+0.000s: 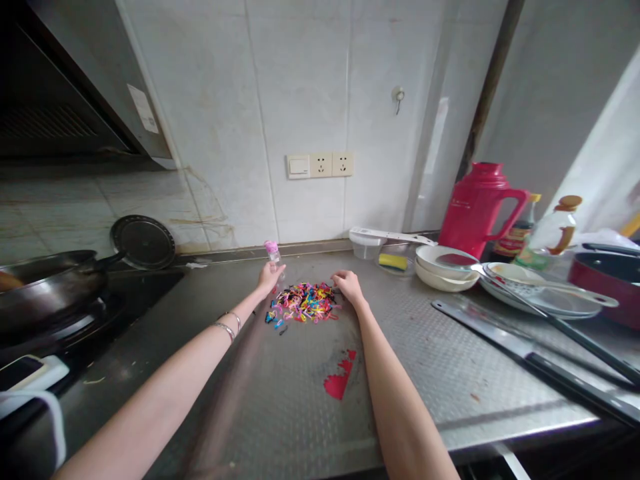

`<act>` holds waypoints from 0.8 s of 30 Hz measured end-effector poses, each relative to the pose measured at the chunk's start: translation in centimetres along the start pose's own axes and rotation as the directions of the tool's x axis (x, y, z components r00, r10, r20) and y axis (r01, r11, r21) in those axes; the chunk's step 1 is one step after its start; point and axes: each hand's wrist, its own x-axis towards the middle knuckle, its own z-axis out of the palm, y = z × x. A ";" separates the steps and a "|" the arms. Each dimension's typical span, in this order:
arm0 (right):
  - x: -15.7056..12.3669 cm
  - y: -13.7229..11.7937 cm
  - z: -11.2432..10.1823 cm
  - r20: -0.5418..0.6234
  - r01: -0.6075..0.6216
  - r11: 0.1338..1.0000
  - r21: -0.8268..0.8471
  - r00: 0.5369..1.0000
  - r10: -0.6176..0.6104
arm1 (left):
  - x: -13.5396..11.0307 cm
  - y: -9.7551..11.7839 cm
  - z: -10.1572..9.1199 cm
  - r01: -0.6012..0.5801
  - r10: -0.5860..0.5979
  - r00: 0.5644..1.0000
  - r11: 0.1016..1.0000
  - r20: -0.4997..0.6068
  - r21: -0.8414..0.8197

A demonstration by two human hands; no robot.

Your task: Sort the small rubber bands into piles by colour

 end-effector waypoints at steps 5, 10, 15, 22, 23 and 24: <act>0.0 -0.2 -0.1 0.000 0.000 1.000 -0.003 1.000 0.000 | 0.0 -0.1 1.1 -0.057 0.057 0.998 0.998 0.040 0.001; -0.1 -0.4 -0.2 -0.006 -0.007 1.000 -0.004 1.000 0.007 | 0.1 -0.6 1.1 -0.037 0.038 0.997 0.999 0.067 -0.020; -0.1 -0.2 -0.1 -0.007 0.000 1.000 0.000 1.000 0.000 | 0.1 -0.8 0.9 -0.039 0.040 0.995 0.999 0.092 -0.009; 0.1 0.2 0.1 -0.021 -0.007 1.000 0.004 1.000 0.007 | -0.2 -0.5 0.4 -0.039 0.026 0.990 0.995 0.135 0.094; 0.1 0.2 0.1 -0.021 -0.007 1.000 0.007 1.000 0.007 | -0.3 -0.4 0.2 -0.039 0.024 0.990 0.994 0.142 0.102; 0.1 0.2 0.1 -0.023 -0.008 1.000 0.009 1.000 0.008 | -0.4 -0.2 -0.1 -0.041 0.025 0.989 0.993 0.148 0.107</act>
